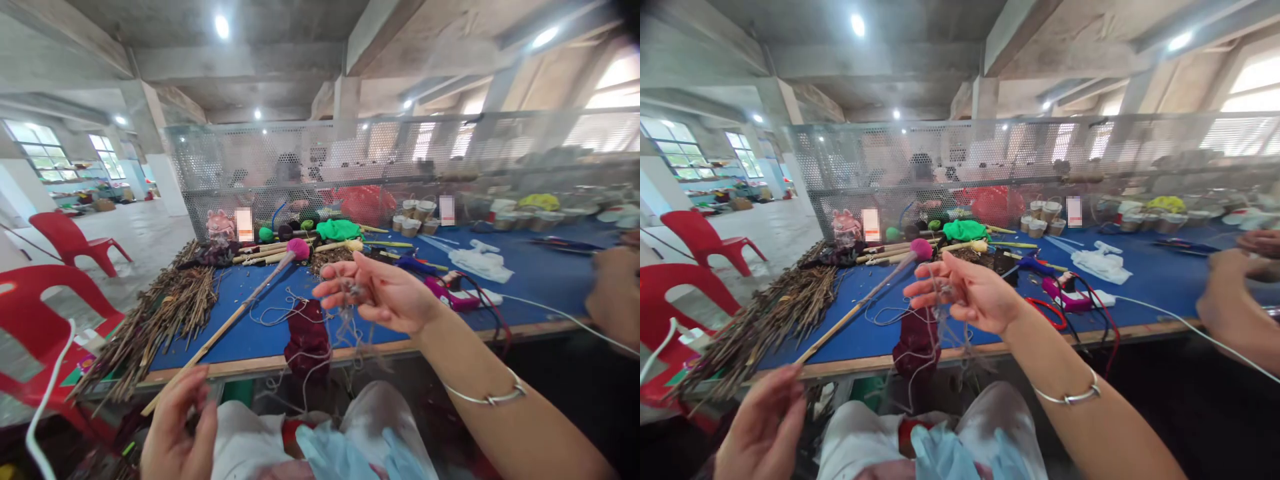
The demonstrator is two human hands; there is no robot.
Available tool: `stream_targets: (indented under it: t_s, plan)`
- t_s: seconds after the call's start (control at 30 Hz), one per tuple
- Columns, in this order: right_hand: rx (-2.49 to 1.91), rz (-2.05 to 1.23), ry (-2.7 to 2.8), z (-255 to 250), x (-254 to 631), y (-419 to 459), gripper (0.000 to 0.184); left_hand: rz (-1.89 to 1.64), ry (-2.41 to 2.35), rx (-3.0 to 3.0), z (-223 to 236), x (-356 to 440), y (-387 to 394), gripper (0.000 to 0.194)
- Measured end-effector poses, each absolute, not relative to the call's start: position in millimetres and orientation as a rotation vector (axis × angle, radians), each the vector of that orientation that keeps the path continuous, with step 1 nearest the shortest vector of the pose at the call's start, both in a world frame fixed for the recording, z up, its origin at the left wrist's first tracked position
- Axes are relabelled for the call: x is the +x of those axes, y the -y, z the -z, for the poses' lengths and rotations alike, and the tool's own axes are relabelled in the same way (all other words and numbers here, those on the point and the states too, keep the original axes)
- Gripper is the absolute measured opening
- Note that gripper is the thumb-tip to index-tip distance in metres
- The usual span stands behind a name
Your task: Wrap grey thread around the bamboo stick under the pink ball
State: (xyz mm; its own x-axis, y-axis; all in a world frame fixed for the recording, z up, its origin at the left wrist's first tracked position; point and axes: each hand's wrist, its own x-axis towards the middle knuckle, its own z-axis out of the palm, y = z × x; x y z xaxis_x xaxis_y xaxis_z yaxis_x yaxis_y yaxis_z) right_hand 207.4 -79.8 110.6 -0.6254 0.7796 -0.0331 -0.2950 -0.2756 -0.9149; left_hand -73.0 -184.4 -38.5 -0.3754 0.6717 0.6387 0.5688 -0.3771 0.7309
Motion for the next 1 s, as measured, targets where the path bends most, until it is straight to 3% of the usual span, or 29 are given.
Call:
stream_targets:
  t_s: [0.13,0.23,0.43,0.5,0.6,0.8,1.0]
  plan:
    - [-0.560,-2.121,1.203,-108,175,81,0.048,-2.131,-1.632,2.072,-26,-30,146,0.026]
    - [-0.530,-2.118,1.164,-107,163,78,0.054,-1.924,-1.520,2.312,-51,-2,128,0.011]
    - [-0.526,-2.053,1.178,-96,159,74,0.050,-1.651,-1.623,2.275,-51,13,111,0.010]
    - [-0.538,-2.015,1.243,-91,160,74,0.043,-1.675,-1.497,2.165,-49,10,108,0.009]
    - [-0.612,-1.867,1.399,-87,164,74,0.053,-1.746,-1.198,1.697,-50,3,103,0.011]
    - [-0.868,-1.449,1.514,-83,193,75,0.013,-1.748,-0.798,1.001,-59,-18,91,0.024]
    - [-0.813,-1.316,1.402,-94,241,84,0.014,-1.833,-0.858,1.022,-58,-36,83,0.024]
